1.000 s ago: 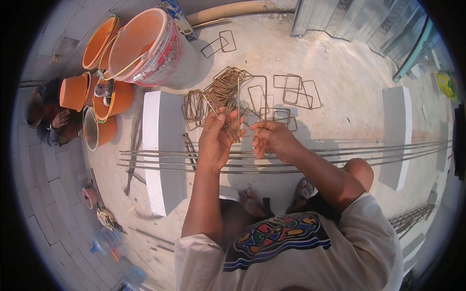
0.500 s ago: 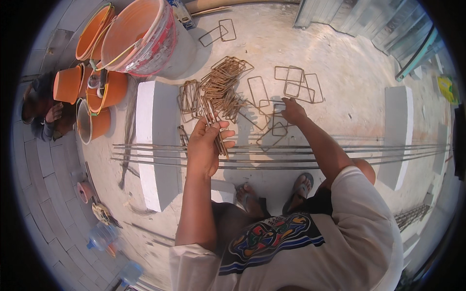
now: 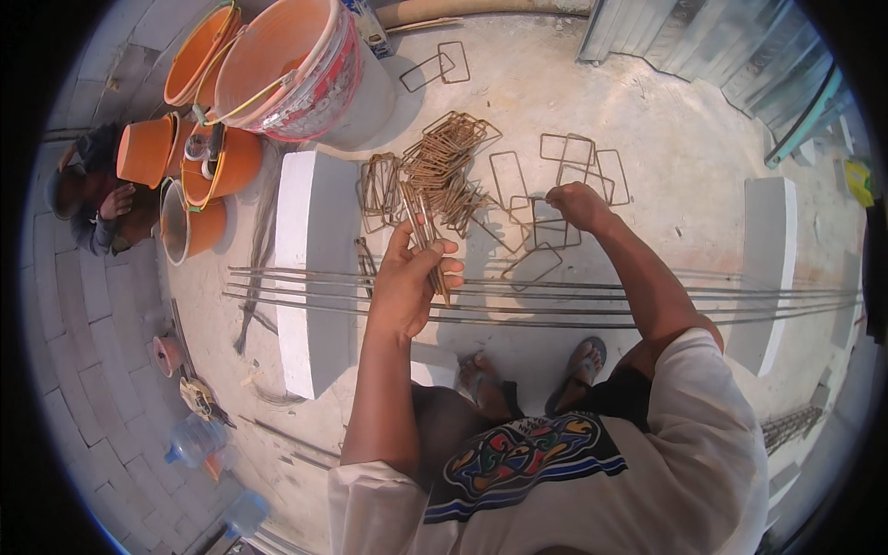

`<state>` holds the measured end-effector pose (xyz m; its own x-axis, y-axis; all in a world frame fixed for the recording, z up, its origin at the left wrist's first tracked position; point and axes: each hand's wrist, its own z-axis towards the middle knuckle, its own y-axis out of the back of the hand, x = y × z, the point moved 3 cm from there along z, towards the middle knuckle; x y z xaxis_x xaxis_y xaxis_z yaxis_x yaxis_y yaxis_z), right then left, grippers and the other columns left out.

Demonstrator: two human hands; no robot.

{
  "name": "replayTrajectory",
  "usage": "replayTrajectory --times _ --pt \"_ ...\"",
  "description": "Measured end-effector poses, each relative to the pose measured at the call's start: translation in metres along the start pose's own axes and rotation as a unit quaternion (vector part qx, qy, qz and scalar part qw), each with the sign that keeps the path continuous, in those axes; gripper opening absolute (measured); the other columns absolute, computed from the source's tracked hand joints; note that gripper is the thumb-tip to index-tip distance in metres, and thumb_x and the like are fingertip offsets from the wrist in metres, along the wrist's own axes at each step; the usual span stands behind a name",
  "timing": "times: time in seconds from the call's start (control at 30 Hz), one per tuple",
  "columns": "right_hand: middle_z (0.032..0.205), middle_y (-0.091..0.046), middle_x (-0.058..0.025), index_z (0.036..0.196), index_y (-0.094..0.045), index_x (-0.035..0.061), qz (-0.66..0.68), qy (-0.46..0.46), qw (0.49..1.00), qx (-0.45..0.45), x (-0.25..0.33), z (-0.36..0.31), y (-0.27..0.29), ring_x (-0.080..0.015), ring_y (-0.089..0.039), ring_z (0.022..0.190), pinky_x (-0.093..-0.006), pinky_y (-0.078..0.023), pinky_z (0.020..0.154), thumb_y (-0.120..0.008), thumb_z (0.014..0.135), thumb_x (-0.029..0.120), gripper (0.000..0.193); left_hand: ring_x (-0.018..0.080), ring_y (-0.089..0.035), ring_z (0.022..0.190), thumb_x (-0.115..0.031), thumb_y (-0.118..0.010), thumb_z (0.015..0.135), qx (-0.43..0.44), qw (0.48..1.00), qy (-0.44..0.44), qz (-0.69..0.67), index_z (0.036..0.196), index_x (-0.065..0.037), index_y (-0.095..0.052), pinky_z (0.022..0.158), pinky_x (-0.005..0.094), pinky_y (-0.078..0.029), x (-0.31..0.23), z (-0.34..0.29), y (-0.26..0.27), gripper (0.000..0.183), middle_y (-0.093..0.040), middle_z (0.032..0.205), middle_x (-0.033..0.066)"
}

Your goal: The person gathers pre-bent wire stirrups from the floor and slides them onto a set of parallel rebar rods. They repeat this process, stacking the stirrups along the rods to form a rebar cage structure on a construction site.

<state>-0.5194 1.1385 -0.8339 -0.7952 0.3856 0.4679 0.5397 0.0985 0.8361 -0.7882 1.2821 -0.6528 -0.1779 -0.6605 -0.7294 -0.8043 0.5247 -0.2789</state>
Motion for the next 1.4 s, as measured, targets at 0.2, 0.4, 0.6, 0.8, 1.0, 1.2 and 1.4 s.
replayTrajectory --times 0.2,0.4,0.6,0.8,1.0,1.2,1.4 --pt "0.079 -0.066 -0.0138 0.111 -0.07 0.0064 0.234 -0.007 0.971 0.048 0.096 -0.016 0.147 -0.0258 -0.063 0.069 -0.0376 -0.051 0.063 -0.058 0.092 0.02 0.025 0.0208 -0.066 0.084 -0.013 -0.051 0.098 0.018 0.999 0.026 0.008 0.119 -0.005 -0.048 0.065 0.0344 -0.056 0.006 0.018 -0.004 0.023 -0.061 0.105 0.0137" --pt "0.076 -0.062 -0.0029 0.116 -0.068 0.0034 0.368 0.057 0.927 0.039 0.142 -0.006 0.142 -0.0092 -0.057 0.062 -0.026 -0.049 0.057 -0.063 0.093 0.02 0.028 0.0182 -0.065 0.08 -0.015 -0.054 0.098 0.082 0.994 0.042 -0.06 0.113 -0.005 -0.051 0.064 0.0324 -0.056 0.003 0.01 -0.026 0.019 -0.062 0.102 0.0111" --pt "0.1 -0.062 -0.0092 0.116 -0.064 0.0098 0.227 -0.058 0.971 0.052 0.043 0.031 0.011 -0.0201 -0.064 0.087 -0.0344 -0.052 0.073 -0.074 0.083 0.027 0.039 0.016 -0.065 0.072 -0.013 -0.055 0.097 0.04 0.998 0.04 -0.007 0.114 -0.004 -0.051 0.058 0.0279 -0.056 0.007 0.007 -0.007 0.02 -0.062 0.095 0.0095" --pt "0.102 -0.067 -0.0133 0.099 -0.067 0.0125 -0.103 -0.062 0.979 0.163 -0.027 -0.003 -0.13 -0.033 -0.065 0.103 -0.044 -0.052 0.083 -0.057 0.087 0.019 0.016 0.0182 -0.068 0.073 -0.01 -0.055 0.097 -0.012 0.998 0.035 -0.04 0.122 -0.004 -0.05 0.058 0.0295 -0.058 0.013 -0.01 0.01 0.026 -0.063 0.093 0.0099" --pt "0.102 -0.067 -0.0152 0.1 -0.067 0.0086 -0.231 0.018 0.944 0.237 -0.036 0.006 -0.157 -0.033 -0.067 0.097 -0.0437 -0.055 0.079 -0.051 0.089 0.011 0.019 0.0206 -0.069 0.076 -0.012 -0.053 0.098 0.007 0.998 0.058 -0.014 0.126 -0.005 -0.049 0.059 0.0313 -0.059 0.013 -0.018 0.007 0.03 -0.064 0.098 0.0112" --pt "0.09 -0.068 -0.0151 0.099 -0.066 0.0049 -0.139 0.039 0.967 0.209 -0.016 -0.015 -0.084 -0.0343 -0.068 0.089 -0.0467 -0.053 0.076 -0.053 0.088 0.013 0.019 0.0205 -0.068 0.08 -0.01 -0.053 0.097 0.001 0.998 0.057 -0.036 0.129 -0.006 -0.046 0.059 0.0326 -0.059 0.012 -0.008 0.007 0.034 -0.063 0.1 0.0109" --pt "0.08 -0.065 -0.0114 0.095 -0.06 0.002 0.224 -0.133 0.961 0.095 0.028 -0.047 0.076 -0.0225 -0.067 0.072 -0.0362 -0.053 0.065 -0.055 0.09 0.012 0.012 0.0214 -0.066 0.084 -0.009 -0.051 0.096 0.002 0.999 0.032 -0.036 0.129 -0.007 -0.043 0.062 0.0333 -0.057 0.002 0.0 -0.007 0.033 -0.061 0.101 0.0102"
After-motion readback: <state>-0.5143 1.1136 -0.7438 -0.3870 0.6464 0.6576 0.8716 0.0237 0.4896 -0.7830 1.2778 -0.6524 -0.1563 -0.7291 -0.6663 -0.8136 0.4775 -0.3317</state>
